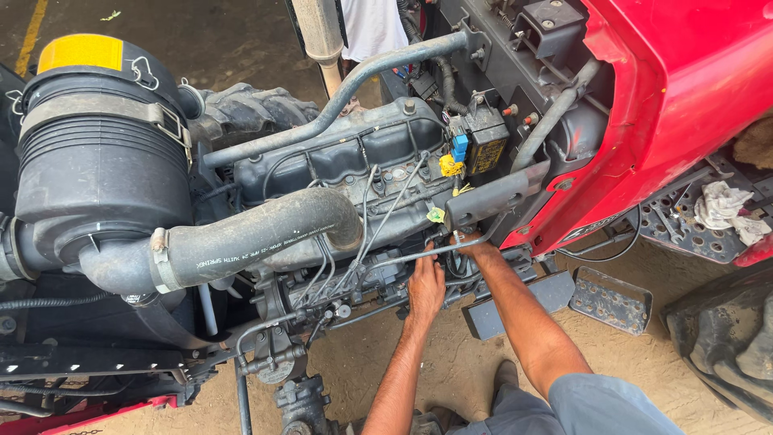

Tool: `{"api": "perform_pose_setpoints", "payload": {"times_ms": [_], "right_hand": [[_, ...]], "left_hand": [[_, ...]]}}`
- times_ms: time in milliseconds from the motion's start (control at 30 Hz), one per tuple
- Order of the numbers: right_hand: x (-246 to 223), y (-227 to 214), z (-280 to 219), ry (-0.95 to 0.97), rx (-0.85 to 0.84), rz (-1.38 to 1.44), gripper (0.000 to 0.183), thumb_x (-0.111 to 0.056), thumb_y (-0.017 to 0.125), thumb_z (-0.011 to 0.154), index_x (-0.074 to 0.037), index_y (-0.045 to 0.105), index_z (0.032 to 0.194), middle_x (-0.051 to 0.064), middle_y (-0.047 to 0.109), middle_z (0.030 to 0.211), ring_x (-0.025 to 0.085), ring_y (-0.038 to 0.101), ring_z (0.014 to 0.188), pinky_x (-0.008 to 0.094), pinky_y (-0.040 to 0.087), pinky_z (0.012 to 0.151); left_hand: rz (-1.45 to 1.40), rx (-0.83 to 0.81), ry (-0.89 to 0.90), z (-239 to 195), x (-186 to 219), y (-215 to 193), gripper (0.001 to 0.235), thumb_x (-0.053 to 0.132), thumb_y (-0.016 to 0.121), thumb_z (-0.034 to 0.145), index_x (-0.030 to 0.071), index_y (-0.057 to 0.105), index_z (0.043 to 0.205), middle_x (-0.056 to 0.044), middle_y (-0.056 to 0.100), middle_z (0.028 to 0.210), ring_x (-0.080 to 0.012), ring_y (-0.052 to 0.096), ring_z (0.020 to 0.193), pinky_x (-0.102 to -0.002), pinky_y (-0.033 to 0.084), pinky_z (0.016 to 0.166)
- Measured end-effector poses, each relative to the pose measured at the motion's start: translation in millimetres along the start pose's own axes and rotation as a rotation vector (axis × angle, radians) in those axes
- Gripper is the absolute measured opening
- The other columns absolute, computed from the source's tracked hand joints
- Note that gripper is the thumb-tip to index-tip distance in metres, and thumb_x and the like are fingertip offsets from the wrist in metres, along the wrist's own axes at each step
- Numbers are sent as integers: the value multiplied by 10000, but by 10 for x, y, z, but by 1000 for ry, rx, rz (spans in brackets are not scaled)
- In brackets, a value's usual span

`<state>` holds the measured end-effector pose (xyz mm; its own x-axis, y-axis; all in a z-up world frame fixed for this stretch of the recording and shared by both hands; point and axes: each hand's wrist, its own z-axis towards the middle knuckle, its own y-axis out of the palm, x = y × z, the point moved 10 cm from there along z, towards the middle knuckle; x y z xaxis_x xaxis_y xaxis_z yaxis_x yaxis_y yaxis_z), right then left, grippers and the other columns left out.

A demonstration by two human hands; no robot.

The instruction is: The person works on a tractor engine, using a wrench to tighten bolts and adjusting hoses and wires. They manipulate various engine components, including a battery and hoses, ensuring everything is securely fastened.

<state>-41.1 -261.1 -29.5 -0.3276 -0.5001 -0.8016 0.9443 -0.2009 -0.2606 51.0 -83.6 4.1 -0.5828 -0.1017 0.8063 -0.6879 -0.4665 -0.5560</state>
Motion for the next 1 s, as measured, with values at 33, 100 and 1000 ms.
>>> {"api": "perform_pose_setpoints", "payload": {"times_ms": [33,100,1000], "right_hand": [[-3,-8,-1,-2,0,-4,204,-33,639,931,12,667,1128,154,708,1091,309,667,1014,415,539,902],[-27,-13,30,-11,-1,-10,203,-32,639,931,12,668,1127,155,708,1090,310,667,1014,415,539,901],[230,-329,-443,297,184,132,555,13,714,847,96,518,1360,284,681,1230,392,659,1185,419,485,1033]], "left_hand": [[-4,14,19,-19,22,-16,503,115,507,998,73,433,1494,-183,660,1222,-334,743,934,-430,621,754],[-12,45,59,-25,74,-57,502,110,512,993,69,444,1488,-181,672,1198,-344,742,934,-441,616,761],[83,-14,57,-7,109,8,393,106,538,970,48,558,1358,-247,604,1301,-442,674,1018,-506,567,836]]}}
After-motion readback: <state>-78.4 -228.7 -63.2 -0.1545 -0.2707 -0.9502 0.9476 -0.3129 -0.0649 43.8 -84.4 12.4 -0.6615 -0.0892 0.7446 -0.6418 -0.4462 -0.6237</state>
